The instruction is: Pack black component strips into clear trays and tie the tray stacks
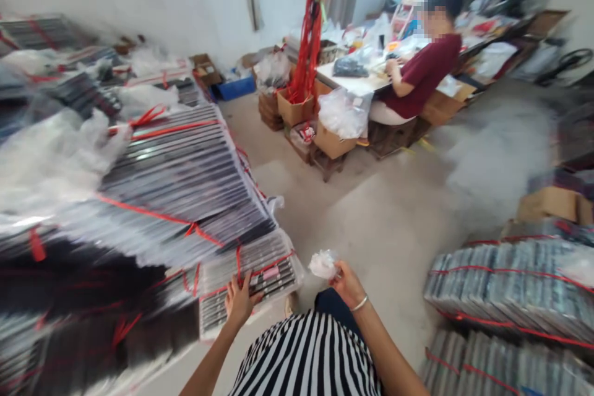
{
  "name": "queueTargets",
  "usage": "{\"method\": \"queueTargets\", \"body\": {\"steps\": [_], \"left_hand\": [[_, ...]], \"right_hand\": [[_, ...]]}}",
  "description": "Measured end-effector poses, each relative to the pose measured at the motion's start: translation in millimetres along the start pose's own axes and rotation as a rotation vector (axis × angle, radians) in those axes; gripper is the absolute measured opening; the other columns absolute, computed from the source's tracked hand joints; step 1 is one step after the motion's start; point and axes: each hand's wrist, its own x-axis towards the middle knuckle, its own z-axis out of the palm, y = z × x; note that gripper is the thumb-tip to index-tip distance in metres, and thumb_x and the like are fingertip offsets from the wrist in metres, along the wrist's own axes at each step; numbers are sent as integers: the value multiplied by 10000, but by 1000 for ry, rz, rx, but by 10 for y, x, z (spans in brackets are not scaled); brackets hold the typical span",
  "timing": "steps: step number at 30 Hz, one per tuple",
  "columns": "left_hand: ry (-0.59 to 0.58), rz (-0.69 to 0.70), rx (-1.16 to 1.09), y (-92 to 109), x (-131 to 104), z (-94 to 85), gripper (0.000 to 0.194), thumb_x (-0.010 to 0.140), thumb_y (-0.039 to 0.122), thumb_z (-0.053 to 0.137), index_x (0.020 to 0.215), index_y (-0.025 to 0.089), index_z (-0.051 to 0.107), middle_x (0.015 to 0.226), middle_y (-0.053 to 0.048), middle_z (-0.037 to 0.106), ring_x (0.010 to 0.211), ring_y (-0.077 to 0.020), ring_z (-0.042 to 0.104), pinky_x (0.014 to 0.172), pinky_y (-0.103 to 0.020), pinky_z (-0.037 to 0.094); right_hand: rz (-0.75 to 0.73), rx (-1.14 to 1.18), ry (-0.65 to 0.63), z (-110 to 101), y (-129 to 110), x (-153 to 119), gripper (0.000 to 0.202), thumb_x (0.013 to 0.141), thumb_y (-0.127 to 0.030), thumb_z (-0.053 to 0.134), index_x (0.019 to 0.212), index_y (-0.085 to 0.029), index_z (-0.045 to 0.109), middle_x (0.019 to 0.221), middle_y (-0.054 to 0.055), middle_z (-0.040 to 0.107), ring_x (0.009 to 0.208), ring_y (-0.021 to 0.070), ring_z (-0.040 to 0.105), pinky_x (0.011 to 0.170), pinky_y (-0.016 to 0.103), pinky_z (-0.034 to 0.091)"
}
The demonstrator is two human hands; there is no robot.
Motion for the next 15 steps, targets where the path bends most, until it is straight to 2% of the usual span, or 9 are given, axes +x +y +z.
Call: {"method": "queueTargets", "body": {"steps": [3, 6, 9, 12, 15], "left_hand": [[30, -1, 80, 5, 67, 136, 649, 819, 355, 558, 1417, 228, 341, 1521, -211, 140, 1380, -413, 149, 1040, -494, 270], [67, -30, 126, 10, 150, 251, 621, 837, 344, 522, 1418, 220, 341, 1516, -217, 155, 1374, -409, 183, 1026, -489, 296], [77, -102, 146, 41, 239, 338, 607, 846, 371, 493, 1416, 224, 345, 1514, -213, 158, 1377, -400, 182, 1014, -490, 317], [56, -181, 69, 147, 278, 395, 620, 845, 411, 452, 1422, 220, 329, 1516, -206, 145, 1379, -394, 186, 973, -525, 362], [131, -329, -45, 355, 282, 442, 663, 817, 445, 431, 1416, 178, 329, 1491, -204, 206, 1385, -370, 189, 998, -528, 350]], "right_hand": [[10, 117, 60, -60, -297, 276, 61, 727, -213, 590, 774, -184, 567, 701, 24, 632, 597, 143, 606, 488, 234, 492], [48, 231, 92, -21, -782, 658, 132, 753, -180, 537, 884, -181, 559, 770, 60, 638, 667, 178, 633, 466, 248, 510], [97, 353, 77, 137, -1449, 1147, 240, 752, -170, 502, 989, -164, 539, 845, 98, 621, 737, 200, 631, 445, 248, 510], [104, 402, 38, 370, -2189, 1648, 257, 754, -210, 479, 1002, -173, 535, 885, 98, 603, 759, 184, 612, 438, 223, 496], [40, 423, -153, 623, -2873, 2017, 250, 736, -242, 470, 972, -205, 545, 886, 71, 597, 722, 157, 572, 424, 204, 462]]}}
